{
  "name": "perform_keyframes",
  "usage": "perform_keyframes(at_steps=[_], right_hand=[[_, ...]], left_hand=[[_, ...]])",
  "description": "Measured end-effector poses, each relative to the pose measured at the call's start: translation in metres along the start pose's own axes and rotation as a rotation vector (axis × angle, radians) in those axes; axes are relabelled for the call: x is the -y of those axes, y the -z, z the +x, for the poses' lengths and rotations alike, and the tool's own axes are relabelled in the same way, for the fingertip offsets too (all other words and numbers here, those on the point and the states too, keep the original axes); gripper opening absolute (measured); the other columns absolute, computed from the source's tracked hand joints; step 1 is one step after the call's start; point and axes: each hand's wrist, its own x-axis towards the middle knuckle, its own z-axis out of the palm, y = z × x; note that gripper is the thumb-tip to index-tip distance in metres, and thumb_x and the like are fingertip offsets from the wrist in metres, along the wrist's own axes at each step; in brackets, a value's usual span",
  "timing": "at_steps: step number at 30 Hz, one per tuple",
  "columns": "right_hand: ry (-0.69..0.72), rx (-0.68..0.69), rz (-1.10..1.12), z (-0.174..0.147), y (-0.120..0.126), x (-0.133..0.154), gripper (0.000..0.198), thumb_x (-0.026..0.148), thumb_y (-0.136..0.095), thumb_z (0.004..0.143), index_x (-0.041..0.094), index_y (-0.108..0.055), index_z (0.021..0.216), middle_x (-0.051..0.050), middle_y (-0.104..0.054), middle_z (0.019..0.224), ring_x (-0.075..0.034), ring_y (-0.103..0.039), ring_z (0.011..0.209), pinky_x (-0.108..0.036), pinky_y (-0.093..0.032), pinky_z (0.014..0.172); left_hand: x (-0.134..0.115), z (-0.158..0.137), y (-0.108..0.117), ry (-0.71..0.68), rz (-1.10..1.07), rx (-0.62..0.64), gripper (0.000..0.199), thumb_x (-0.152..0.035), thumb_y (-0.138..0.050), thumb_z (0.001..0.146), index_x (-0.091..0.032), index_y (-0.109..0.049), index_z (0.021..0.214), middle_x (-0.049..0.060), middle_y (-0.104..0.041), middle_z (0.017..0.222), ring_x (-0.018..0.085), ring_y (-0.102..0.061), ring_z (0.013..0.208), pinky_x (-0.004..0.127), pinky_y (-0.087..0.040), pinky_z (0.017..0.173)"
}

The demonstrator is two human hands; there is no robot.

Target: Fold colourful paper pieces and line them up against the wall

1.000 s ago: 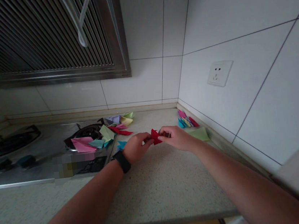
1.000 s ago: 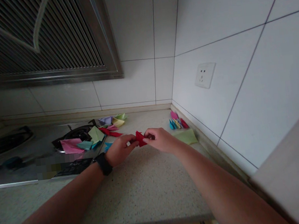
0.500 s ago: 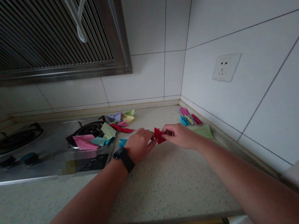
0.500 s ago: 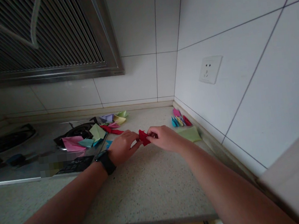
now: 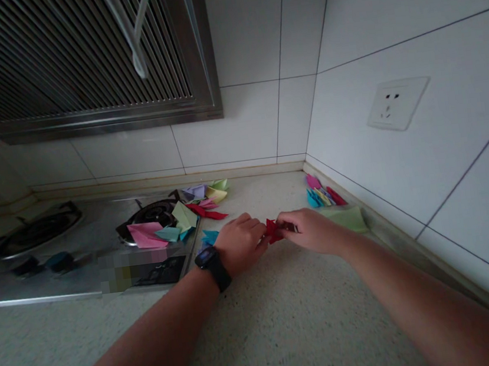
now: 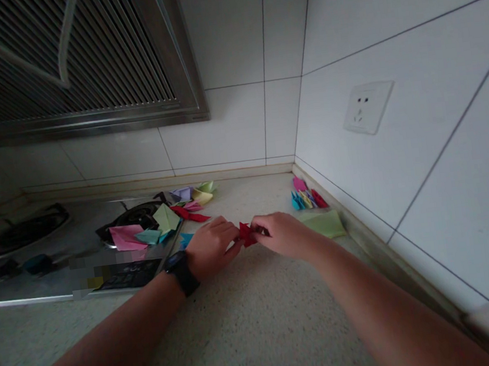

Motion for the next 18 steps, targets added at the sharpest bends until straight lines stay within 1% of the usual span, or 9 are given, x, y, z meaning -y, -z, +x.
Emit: perform_keyframes(at_steps=[7,11,14,18], right_hand=[[0.061,0.011,-0.132,-0.0019,0.004,0.0006,0.002,0.02,-0.061,0.082,0.019,-0.063,0.082,-0.001,-0.063,0.07,-0.013,-0.055,0.066,-0.024,-0.033,0.062],[0.082,-0.001,-0.113,-0.0036,0.006,-0.0001,0.007,0.023,-0.061,0.084,0.02,-0.065,0.089,-0.001,-0.066,0.074,-0.013,-0.057,0.066,-0.024,-0.035,0.061],[0.101,-0.048,-0.087,-0.004,0.0071,-0.0006,0.01,0.025,-0.06,0.085,0.021,-0.065,0.093,-0.001,-0.068,0.075,-0.013,-0.059,0.067,-0.024,-0.036,0.063],[0.106,-0.154,-0.071,-0.0039,0.0092,-0.001,0.009,0.027,-0.057,0.088,0.021,-0.063,0.091,0.0,-0.066,0.071,-0.012,-0.058,0.064,-0.023,-0.035,0.062]], left_hand=[[0.0017,-0.0005,-0.002,-0.022,0.005,-0.01,0.018,-0.029,-0.05,0.092,-0.018,-0.06,0.084,0.004,-0.064,0.081,0.019,-0.052,0.081,0.031,-0.042,0.071],[0.0024,-0.0007,-0.0034,-0.004,-0.024,-0.013,0.015,-0.027,-0.052,0.091,-0.018,-0.06,0.083,0.003,-0.064,0.08,0.019,-0.053,0.081,0.031,-0.042,0.071],[0.0023,-0.0005,-0.0037,0.017,-0.064,0.004,0.011,-0.024,-0.054,0.088,-0.018,-0.059,0.08,0.003,-0.064,0.079,0.018,-0.053,0.079,0.03,-0.042,0.07],[0.0007,-0.0014,-0.0042,0.101,-0.17,0.007,0.01,-0.021,-0.054,0.086,-0.018,-0.058,0.077,0.003,-0.062,0.075,0.018,-0.054,0.077,0.029,-0.042,0.069]])
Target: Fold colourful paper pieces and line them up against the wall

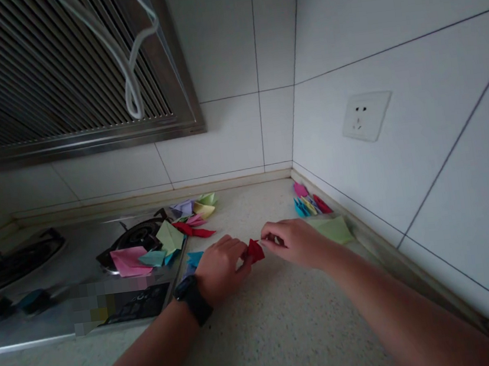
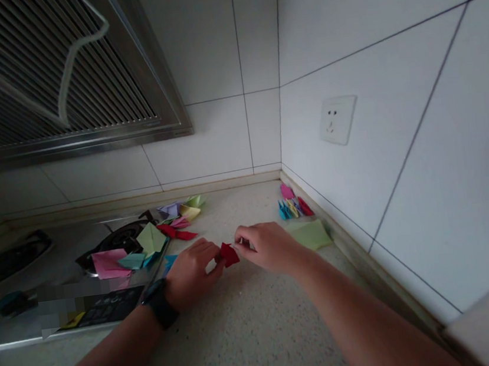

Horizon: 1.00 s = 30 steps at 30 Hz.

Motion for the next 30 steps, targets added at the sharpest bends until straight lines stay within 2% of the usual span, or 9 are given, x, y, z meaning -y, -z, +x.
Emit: perform_keyframes(at_steps=[2,5,8,13,18,23,26,30], right_hand=[[0.0,-0.071,-0.001,0.0,0.001,0.0,0.008,0.025,-0.055,0.089,0.021,-0.062,0.088,0.002,-0.063,0.066,-0.01,-0.055,0.059,-0.023,-0.034,0.06],[0.007,-0.168,0.025,-0.001,0.003,0.002,0.006,0.023,-0.055,0.088,0.021,-0.061,0.088,0.003,-0.061,0.065,-0.009,-0.053,0.057,-0.022,-0.032,0.058],[0.002,-0.276,0.062,-0.002,0.003,0.002,0.005,0.02,-0.054,0.086,0.021,-0.059,0.086,0.004,-0.059,0.064,-0.009,-0.051,0.056,-0.022,-0.033,0.059],[-0.08,-0.508,0.18,-0.001,0.0,-0.002,0.005,0.02,-0.051,0.087,0.02,-0.054,0.084,0.004,-0.055,0.063,-0.009,-0.048,0.054,-0.022,-0.033,0.057],[-0.199,-0.732,0.445,0.002,-0.004,0.0,0.009,0.022,-0.046,0.091,0.019,-0.051,0.084,0.003,-0.051,0.064,-0.01,-0.046,0.053,-0.021,-0.033,0.052],[-0.236,-0.767,0.526,0.003,-0.007,0.002,0.01,0.022,-0.046,0.09,0.019,-0.05,0.082,0.004,-0.047,0.062,-0.009,-0.045,0.052,-0.021,-0.032,0.049],[-0.223,-0.792,0.545,0.003,-0.007,0.004,0.009,0.022,-0.047,0.089,0.019,-0.051,0.082,0.003,-0.049,0.063,-0.01,-0.045,0.052,-0.021,-0.033,0.048],[-0.183,-0.824,0.523,0.002,-0.004,0.009,0.007,0.02,-0.048,0.087,0.019,-0.051,0.081,0.003,-0.048,0.061,-0.009,-0.044,0.05,-0.021,-0.032,0.046]], left_hand=[[-0.001,-0.002,-0.002,0.064,-0.077,-0.028,0.011,-0.021,-0.052,0.085,-0.018,-0.058,0.076,0.003,-0.062,0.075,0.017,-0.054,0.075,0.029,-0.042,0.068],[-0.001,-0.003,-0.008,0.24,-0.232,-0.038,0.013,-0.026,-0.053,0.085,-0.018,-0.059,0.078,0.003,-0.062,0.076,0.015,-0.054,0.069,0.027,-0.042,0.061],[0.0,0.004,-0.015,0.401,-0.453,-0.011,0.021,-0.034,-0.052,0.087,-0.018,-0.065,0.088,0.004,-0.067,0.082,0.015,-0.057,0.066,0.026,-0.045,0.059],[0.011,0.051,-0.023,0.551,-0.768,-0.009,0.032,-0.042,-0.053,0.084,-0.015,-0.066,0.093,0.007,-0.069,0.085,0.017,-0.061,0.07,0.023,-0.047,0.052],[0.024,0.134,-0.048,0.503,-0.739,-0.077,0.029,-0.04,-0.059,0.079,-0.014,-0.068,0.088,0.006,-0.068,0.077,0.014,-0.06,0.064,0.021,-0.045,0.05],[0.027,0.212,-0.092,0.518,-0.739,-0.048,0.029,-0.034,-0.055,0.083,-0.012,-0.07,0.097,0.008,-0.071,0.085,0.013,-0.061,0.068,0.019,-0.045,0.05],[0.028,0.24,-0.116,0.517,-0.704,-0.003,0.03,-0.032,-0.055,0.084,-0.011,-0.07,0.099,0.009,-0.072,0.087,0.013,-0.062,0.067,0.019,-0.045,0.05],[0.034,0.251,-0.134,0.513,-0.604,0.033,0.03,-0.033,-0.055,0.084,-0.012,-0.073,0.098,0.009,-0.073,0.083,0.016,-0.064,0.069,0.023,-0.046,0.055]])
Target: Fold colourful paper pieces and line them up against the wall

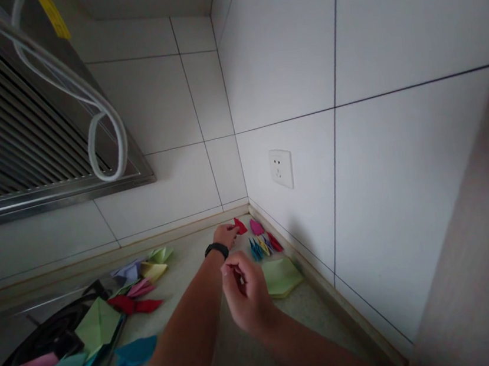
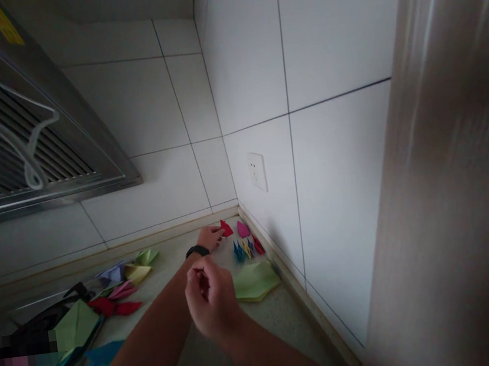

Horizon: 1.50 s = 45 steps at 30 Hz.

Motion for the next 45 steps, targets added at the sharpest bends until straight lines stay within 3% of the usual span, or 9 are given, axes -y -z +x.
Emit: perform_keyframes(at_steps=[5,12,18,27,38,42,45], right_hand=[[0.037,0.07,-0.055,-0.001,0.002,0.005,0.007,0.018,-0.049,0.086,0.02,-0.049,0.079,0.004,-0.047,0.06,-0.009,-0.043,0.049,-0.021,-0.032,0.047],[0.092,0.158,-0.085,0.002,0.006,0.004,0.006,0.016,-0.048,0.084,0.021,-0.048,0.08,0.005,-0.044,0.06,-0.008,-0.042,0.047,-0.021,-0.031,0.046],[0.12,0.23,-0.15,0.003,0.009,0.002,0.007,0.015,-0.049,0.081,0.021,-0.046,0.078,0.005,-0.045,0.057,-0.009,-0.043,0.047,-0.021,-0.031,0.048],[0.153,0.312,-0.204,0.003,0.008,-0.001,0.012,0.01,-0.049,0.076,0.021,-0.047,0.08,0.005,-0.05,0.061,-0.009,-0.045,0.05,-0.021,-0.034,0.052],[0.196,0.348,-0.239,0.006,0.007,0.002,0.007,0.014,-0.05,0.078,0.02,-0.05,0.079,0.003,-0.053,0.063,-0.009,-0.048,0.053,-0.021,-0.036,0.053],[0.198,0.348,-0.274,0.004,0.007,-0.002,0.006,0.015,-0.05,0.079,0.021,-0.051,0.079,0.003,-0.055,0.065,-0.01,-0.049,0.054,-0.022,-0.037,0.055],[0.2,0.334,-0.303,0.003,0.007,-0.006,0.008,0.014,-0.051,0.078,0.021,-0.051,0.081,0.003,-0.056,0.065,-0.01,-0.05,0.054,-0.023,-0.037,0.057]], left_hand=[[0.01,0.005,-0.001,-0.051,0.136,-0.009,0.029,-0.037,-0.059,0.082,-0.016,-0.074,0.095,0.007,-0.072,0.075,0.021,-0.066,0.077,0.027,-0.046,0.067],[0.016,0.001,0.0,-0.198,0.265,-0.01,0.029,-0.033,-0.06,0.082,-0.018,-0.071,0.104,0.009,-0.072,0.099,0.022,-0.064,0.091,0.029,-0.046,0.081],[0.015,-0.013,0.003,-0.345,0.337,0.058,0.02,-0.025,-0.058,0.082,-0.018,-0.072,0.095,0.005,-0.071,0.098,0.019,-0.062,0.082,0.026,-0.046,0.078],[0.018,-0.012,-0.003,-0.496,0.382,0.128,0.028,-0.025,-0.048,0.089,-0.019,-0.068,0.108,0.007,-0.068,0.113,0.022,-0.059,0.105,0.03,-0.04,0.096],[0.017,-0.007,-0.008,-0.439,0.357,0.158,0.029,-0.033,-0.054,0.087,-0.023,-0.067,0.111,0.006,-0.066,0.119,0.023,-0.057,0.112,0.032,-0.038,0.103],[0.016,-0.005,-0.004,-0.404,0.293,0.074,0.03,-0.035,-0.051,0.088,-0.021,-0.067,0.109,0.007,-0.067,0.117,0.022,-0.058,0.111,0.031,-0.041,0.099],[0.013,-0.006,0.002,-0.33,0.235,-0.029,0.035,-0.035,-0.039,0.094,-0.017,-0.066,0.107,0.009,-0.068,0.111,0.021,-0.061,0.103,0.03,-0.046,0.091]])
